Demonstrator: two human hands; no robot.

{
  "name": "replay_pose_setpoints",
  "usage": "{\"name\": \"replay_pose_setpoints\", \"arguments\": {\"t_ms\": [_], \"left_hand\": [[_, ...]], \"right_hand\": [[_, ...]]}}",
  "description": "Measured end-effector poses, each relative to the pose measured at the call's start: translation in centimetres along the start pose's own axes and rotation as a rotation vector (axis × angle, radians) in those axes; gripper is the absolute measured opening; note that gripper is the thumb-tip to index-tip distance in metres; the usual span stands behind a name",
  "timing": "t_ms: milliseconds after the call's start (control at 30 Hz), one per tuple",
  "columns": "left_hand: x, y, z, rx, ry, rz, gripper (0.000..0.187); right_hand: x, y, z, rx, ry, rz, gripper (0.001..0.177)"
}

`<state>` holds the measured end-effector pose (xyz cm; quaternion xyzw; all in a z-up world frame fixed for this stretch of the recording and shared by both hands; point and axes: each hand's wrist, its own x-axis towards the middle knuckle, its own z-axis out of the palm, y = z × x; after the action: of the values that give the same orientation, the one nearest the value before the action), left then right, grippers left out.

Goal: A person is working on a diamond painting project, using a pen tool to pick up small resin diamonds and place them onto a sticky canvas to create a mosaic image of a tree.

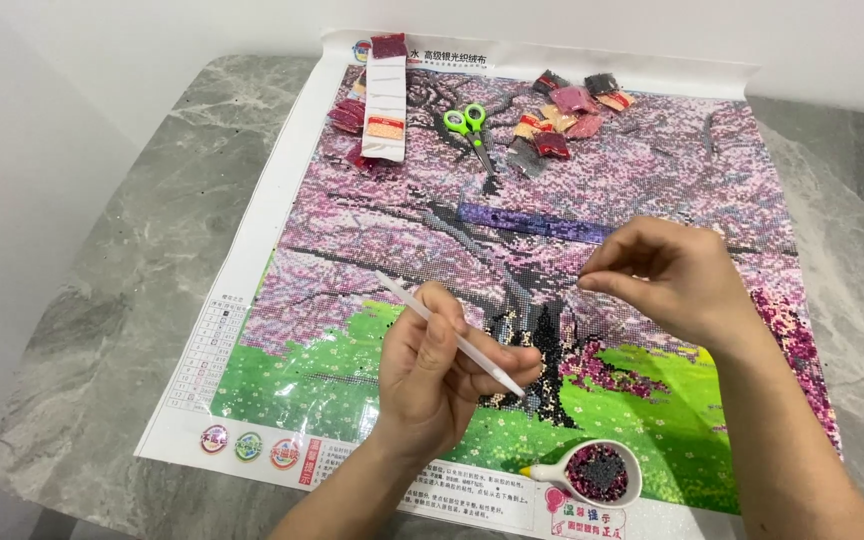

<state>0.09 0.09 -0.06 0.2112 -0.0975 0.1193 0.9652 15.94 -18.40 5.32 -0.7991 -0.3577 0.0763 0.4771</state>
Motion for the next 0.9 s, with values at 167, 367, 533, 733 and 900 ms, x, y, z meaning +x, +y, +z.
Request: {"name": "replay_pose_setpoints", "arguments": {"t_ms": [167,367,533,733,900], "left_hand": [[0.2,0.6,0.6,0.119,0.059,-0.024,0.019],[-0.2,0.7,2.3,0.56,-0.063,0.158,0.013],[-0.8,0.2,2.8,0.571,-0.2,0.225,0.017],[-0.8,0.3,3.1,0.56,-0.25,0.228,0.017],[-0.8,0.4,3.0,0.562,-0.256,0.238,0.018]], "right_hand": [[0.4,1.3,0.1,-0.188,-0.094,0.277,0.012],[-1.4,-1.0,0.7,0.609,-0.301,-0.249,0.014],[-2.4,-2.7,2.0,0.812,-0.389,-0.247,0.024],[-2.7,-2.8,2.3,0.84,-0.354,-0.246,0.029],[-3.0,-2.7,2.5,0.842,-0.339,-0.234,0.029]]}}
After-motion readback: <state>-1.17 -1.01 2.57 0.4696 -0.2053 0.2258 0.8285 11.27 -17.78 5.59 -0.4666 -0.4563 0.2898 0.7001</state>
